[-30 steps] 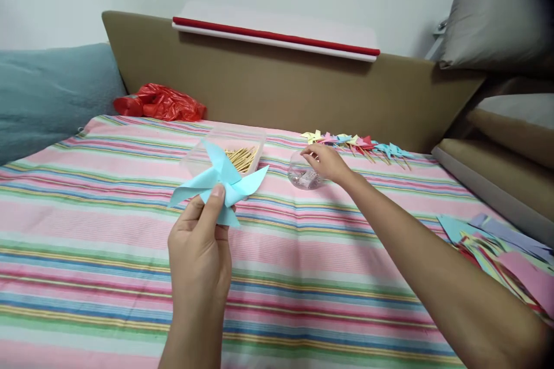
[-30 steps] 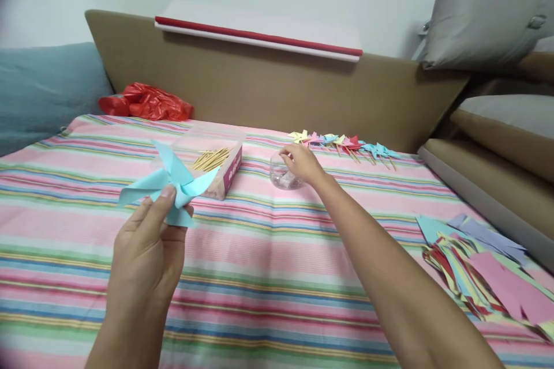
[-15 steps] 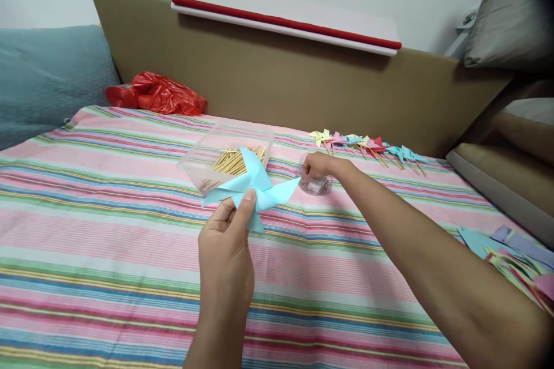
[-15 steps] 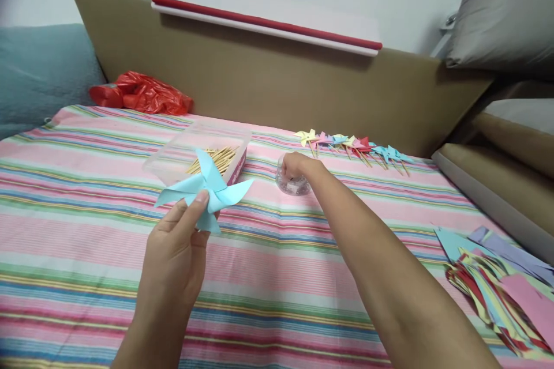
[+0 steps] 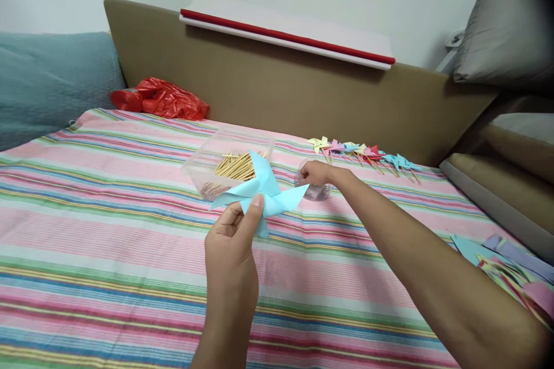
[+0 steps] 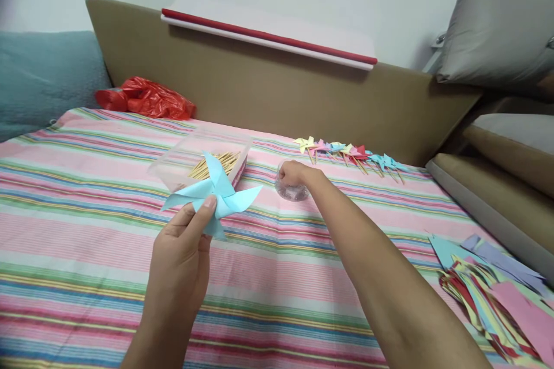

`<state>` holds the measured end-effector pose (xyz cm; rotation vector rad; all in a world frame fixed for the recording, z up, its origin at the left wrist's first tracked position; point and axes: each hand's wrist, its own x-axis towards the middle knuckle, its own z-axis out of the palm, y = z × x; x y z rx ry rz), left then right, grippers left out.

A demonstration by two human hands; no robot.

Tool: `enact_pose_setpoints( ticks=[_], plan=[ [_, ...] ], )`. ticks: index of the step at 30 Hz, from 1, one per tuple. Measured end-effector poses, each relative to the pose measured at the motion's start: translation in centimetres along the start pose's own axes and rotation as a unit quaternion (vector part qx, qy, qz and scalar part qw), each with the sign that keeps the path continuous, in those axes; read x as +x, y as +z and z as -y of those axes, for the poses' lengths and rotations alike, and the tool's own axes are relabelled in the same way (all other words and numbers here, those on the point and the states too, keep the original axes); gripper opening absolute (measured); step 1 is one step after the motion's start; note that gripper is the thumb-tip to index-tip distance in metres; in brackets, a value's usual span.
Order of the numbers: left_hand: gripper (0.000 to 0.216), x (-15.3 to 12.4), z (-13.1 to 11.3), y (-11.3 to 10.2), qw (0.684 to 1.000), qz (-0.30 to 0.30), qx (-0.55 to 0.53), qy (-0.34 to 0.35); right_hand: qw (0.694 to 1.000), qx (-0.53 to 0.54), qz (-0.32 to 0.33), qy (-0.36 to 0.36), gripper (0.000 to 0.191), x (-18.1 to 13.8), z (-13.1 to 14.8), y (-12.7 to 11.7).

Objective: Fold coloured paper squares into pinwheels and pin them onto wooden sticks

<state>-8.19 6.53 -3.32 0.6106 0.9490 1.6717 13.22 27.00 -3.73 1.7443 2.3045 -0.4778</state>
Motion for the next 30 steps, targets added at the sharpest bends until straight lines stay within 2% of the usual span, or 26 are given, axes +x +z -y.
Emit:
enact_pose_setpoints(
  ticks=[13, 17, 21, 23, 25, 27, 30],
  plan=[
    [0.02, 0.0, 0.2, 0.0, 1.0, 0.001, -0.006, 0.003, 0.999, -0.034, -0.007, -0.013, 0.031, 0.1, 0.0, 1.0],
    [0.018, 0.0, 0.2, 0.2, 1.0, 0.001, -0.019, -0.004, 0.999, -0.016, -0.038, -0.015, 0.03, 0.1, -0.2, 1.2],
    [0.017, 0.0, 0.1, 0.3, 1.0, 0.008, -0.016, -0.004, 0.994, 0.011, -0.105, -0.011, 0.028, -1.0, -0.7, 0.3],
    [0.017, 0.0, 0.2, 0.3, 1.0, 0.011, -0.013, -0.002, 0.987, 0.028, -0.156, -0.009, 0.025, -3.3, -1.2, -0.1],
    [0.018, -0.1, 0.3, 0.5, 1.0, 0.016, -0.011, -0.003, 0.976, 0.047, -0.211, -0.006, 0.02, -7.2, -2.1, 0.4],
    [0.019, -0.2, 0.6, 0.7, 1.0, 0.028, -0.007, -0.008, 0.967, 0.067, -0.245, 0.001, 0.013, -12.2, -3.1, 1.9],
    [0.02, -0.7, 1.5, 1.5, 0.998, 0.066, 0.005, -0.019, 0.969, 0.108, -0.224, 0.0, 0.014, -19.5, -4.6, 6.0]
  ],
)
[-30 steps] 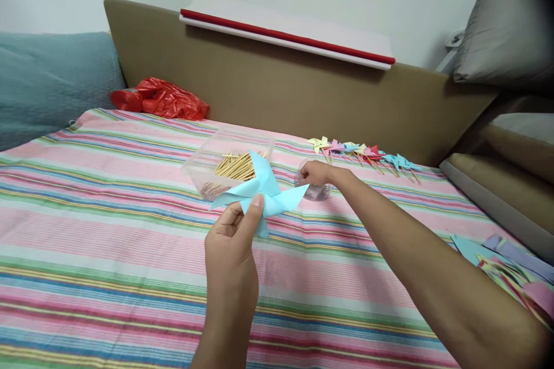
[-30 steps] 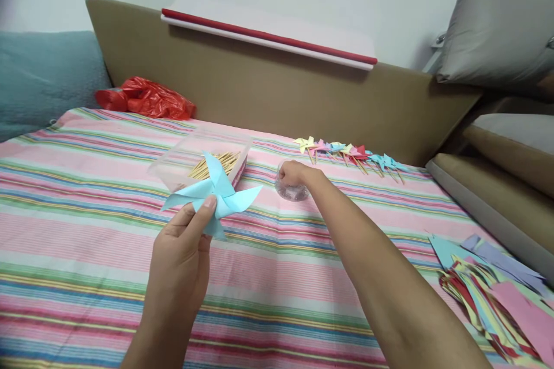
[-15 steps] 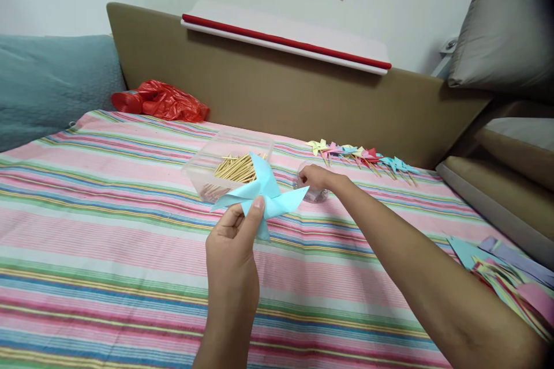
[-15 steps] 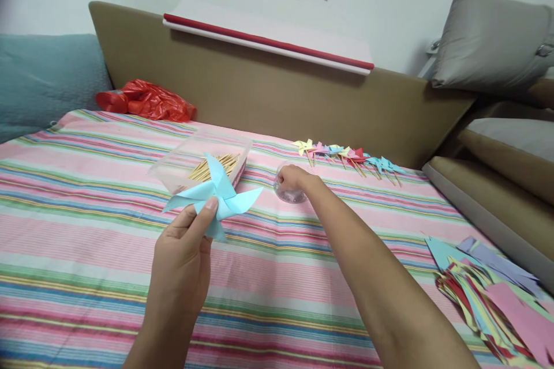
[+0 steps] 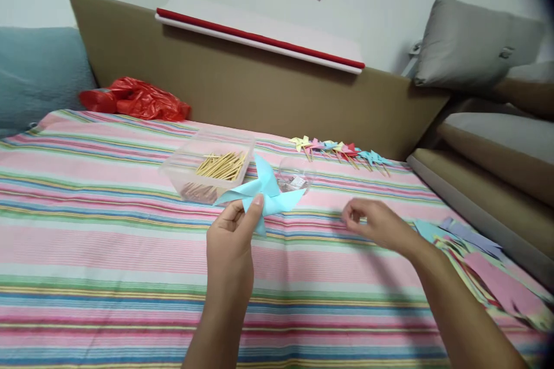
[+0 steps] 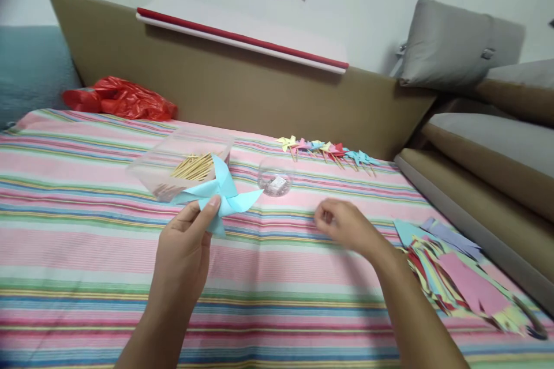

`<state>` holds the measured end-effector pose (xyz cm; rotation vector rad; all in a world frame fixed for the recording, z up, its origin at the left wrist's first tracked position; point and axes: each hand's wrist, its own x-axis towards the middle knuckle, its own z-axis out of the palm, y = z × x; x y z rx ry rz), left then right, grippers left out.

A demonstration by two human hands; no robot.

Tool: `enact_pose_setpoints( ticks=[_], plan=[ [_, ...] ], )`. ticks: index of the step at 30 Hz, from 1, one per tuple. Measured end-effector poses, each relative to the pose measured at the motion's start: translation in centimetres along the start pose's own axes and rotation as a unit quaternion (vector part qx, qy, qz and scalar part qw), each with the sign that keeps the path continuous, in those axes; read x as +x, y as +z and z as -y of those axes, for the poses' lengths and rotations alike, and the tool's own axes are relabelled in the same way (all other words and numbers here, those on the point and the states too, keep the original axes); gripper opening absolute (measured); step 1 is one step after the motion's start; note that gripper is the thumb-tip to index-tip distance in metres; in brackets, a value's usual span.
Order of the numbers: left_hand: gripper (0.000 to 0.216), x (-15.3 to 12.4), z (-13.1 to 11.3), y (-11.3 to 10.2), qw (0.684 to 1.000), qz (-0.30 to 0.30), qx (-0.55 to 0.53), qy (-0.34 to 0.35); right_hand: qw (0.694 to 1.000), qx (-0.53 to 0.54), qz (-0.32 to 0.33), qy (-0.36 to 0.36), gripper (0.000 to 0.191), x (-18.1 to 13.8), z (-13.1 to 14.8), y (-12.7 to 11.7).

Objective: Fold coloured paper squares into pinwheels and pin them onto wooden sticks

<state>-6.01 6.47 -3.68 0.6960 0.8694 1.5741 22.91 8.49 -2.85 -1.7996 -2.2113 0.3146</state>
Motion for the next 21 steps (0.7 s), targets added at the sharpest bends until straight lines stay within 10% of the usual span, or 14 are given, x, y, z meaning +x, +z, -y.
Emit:
enact_pose_setpoints(
  ticks=[5, 21],
  plan=[
    [0.02, -0.7, 1.9, 1.9, 0.997, 0.064, 0.039, -0.022, 0.997, 0.035, -0.037, 0.058, 0.022, -7.4, -2.1, 2.6],
    [0.026, -3.0, 7.3, 6.3, 0.978, 0.134, 0.146, -0.07, 0.978, 0.048, -0.178, 0.101, 0.013, -12.1, -2.3, 6.4]
  ],
)
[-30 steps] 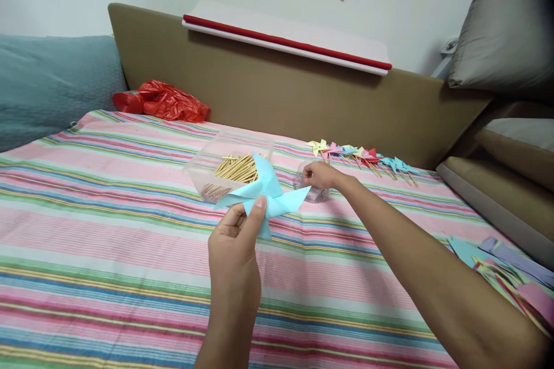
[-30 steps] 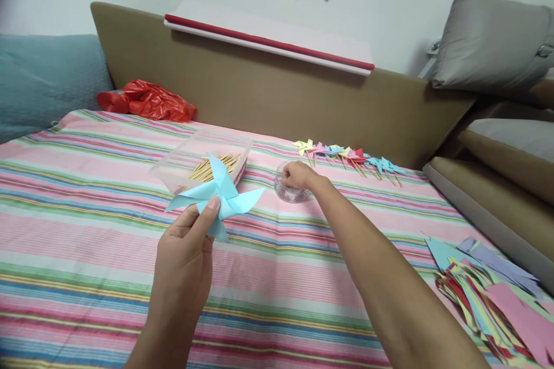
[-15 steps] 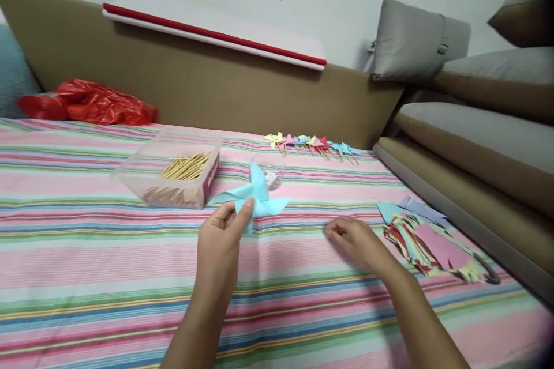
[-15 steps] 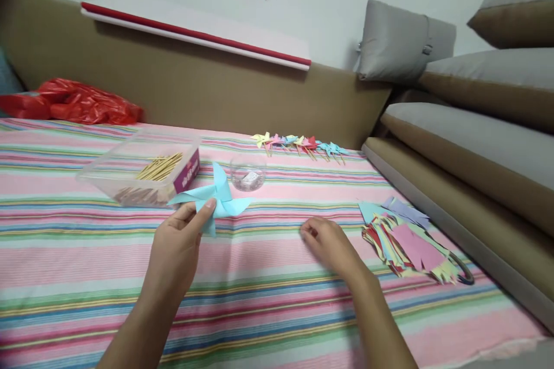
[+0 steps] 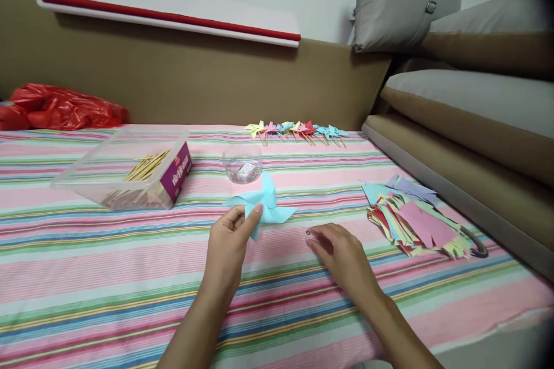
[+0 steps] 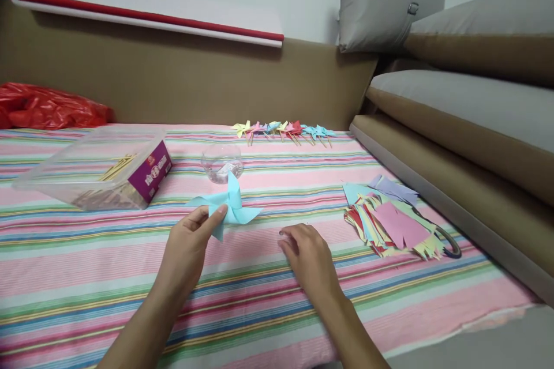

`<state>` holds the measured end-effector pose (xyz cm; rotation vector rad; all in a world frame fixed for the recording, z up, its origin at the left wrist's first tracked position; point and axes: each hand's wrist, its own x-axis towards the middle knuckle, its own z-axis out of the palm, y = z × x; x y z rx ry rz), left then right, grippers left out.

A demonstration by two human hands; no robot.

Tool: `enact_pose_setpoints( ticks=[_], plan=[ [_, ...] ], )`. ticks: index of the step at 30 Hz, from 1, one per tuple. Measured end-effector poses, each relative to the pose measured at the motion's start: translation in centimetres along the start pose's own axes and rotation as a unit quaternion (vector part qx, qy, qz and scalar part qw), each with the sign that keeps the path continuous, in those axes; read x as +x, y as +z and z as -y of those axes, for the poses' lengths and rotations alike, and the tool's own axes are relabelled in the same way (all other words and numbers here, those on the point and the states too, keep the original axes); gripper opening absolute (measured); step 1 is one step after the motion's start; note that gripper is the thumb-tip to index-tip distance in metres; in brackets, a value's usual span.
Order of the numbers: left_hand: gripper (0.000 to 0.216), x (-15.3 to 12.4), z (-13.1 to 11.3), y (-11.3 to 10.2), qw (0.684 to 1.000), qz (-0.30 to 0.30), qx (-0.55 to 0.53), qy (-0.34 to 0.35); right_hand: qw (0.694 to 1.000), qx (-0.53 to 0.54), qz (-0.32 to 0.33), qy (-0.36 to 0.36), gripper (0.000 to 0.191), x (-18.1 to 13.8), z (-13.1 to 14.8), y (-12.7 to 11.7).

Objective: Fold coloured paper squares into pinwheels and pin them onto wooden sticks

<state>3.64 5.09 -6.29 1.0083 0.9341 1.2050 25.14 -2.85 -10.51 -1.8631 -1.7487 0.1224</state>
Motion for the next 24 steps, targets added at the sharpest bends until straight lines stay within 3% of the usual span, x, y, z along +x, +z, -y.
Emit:
enact_pose_setpoints(
  ticks=[9, 16, 24],
  plan=[
    [0.024, 0.4, 0.5, -1.0, 1.0, -0.017, -0.001, -0.006, 0.993, -0.118, -0.014, -0.026, 0.053, -2.4, 2.7, 3.0],
    [0.024, 0.0, 0.4, -1.1, 1.0, -0.004, -0.017, -0.019, 0.99, -0.14, -0.034, -0.005, 0.028, -1.5, 3.1, 2.1],
    [0.023, -0.4, 0.4, -1.5, 0.999, 0.008, -0.032, -0.03, 0.994, -0.033, -0.087, 0.06, 0.024, -0.6, 2.6, 2.0]
  ],
)
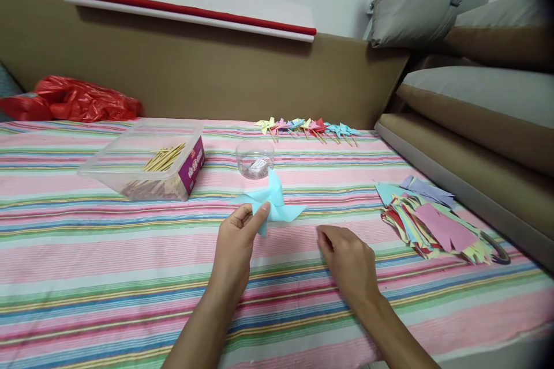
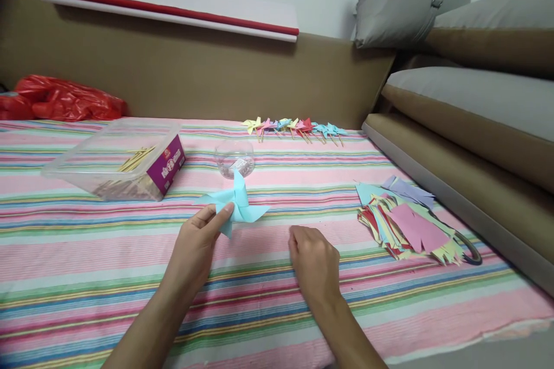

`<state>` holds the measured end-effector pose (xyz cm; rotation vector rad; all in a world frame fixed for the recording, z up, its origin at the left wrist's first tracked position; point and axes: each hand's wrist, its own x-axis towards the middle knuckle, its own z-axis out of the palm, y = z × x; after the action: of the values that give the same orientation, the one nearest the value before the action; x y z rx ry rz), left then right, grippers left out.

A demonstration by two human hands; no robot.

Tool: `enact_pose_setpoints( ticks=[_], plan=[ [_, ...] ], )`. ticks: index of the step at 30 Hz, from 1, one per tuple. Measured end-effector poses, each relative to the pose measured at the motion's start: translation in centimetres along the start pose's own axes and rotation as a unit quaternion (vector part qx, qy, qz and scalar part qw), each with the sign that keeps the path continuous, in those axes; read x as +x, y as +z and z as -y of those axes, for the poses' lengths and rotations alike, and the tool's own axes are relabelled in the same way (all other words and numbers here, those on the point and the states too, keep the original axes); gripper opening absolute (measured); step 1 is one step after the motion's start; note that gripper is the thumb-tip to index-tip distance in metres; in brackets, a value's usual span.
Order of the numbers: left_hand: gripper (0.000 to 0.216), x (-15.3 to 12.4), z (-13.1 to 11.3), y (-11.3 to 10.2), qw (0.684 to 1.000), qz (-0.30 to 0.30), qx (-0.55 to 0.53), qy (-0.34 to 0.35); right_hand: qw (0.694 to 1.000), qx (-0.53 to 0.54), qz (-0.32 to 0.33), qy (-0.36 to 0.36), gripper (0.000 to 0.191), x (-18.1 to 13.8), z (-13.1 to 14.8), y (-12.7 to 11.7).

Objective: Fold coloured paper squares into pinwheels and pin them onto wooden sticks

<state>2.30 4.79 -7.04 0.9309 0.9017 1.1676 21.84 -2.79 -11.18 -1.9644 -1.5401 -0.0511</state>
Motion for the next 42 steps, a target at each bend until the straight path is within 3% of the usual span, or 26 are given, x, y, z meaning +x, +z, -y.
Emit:
enact_pose_setpoints(
  ticks=[3, 7, 12, 15, 18, 22, 28, 42],
  plan=[
    [0.025, -0.4, -0.3, 0.3, 1.0, 0.004, 0.007, -0.001, 0.994, 0.103, -0.019, 0.04, 0.02, 0.9, -0.1, -0.3],
    [0.03, -0.9, -0.9, 0.9, 1.0, -0.006, 0.027, 0.014, 0.961, 0.261, -0.03, 0.092, 0.024, 2.1, 0.8, -1.4],
    [0.029, -1.3, -0.8, 1.2, 0.989, -0.031, 0.121, 0.075, 0.911, 0.39, -0.066, 0.119, 0.026, 2.0, 4.4, -3.2],
    [0.029, -1.5, -0.7, 1.4, 0.989, -0.033, 0.122, 0.077, 0.889, 0.442, -0.037, 0.114, 0.02, 1.5, 6.8, -3.4],
    [0.037, -1.7, -0.8, 1.6, 0.998, -0.021, 0.057, 0.035, 0.917, 0.395, 0.002, 0.05, 0.012, 1.3, 8.2, -2.6],
    [0.033, -1.9, -1.0, 1.6, 0.999, 0.01, -0.021, -0.028, 0.944, 0.326, -0.036, -0.036, 0.011, 1.6, 8.4, -1.4],
    [0.025, -2.1, -0.7, 1.2, 0.994, 0.026, -0.082, -0.062, 0.951, 0.307, -0.021, -0.029, 0.012, 1.6, 7.8, -1.5],
    [0.027, -2.2, -0.4, 1.3, 0.991, 0.048, -0.093, -0.086, 0.949, 0.314, 0.01, -0.028, 0.01, 1.9, 7.2, -2.0]
  ],
)
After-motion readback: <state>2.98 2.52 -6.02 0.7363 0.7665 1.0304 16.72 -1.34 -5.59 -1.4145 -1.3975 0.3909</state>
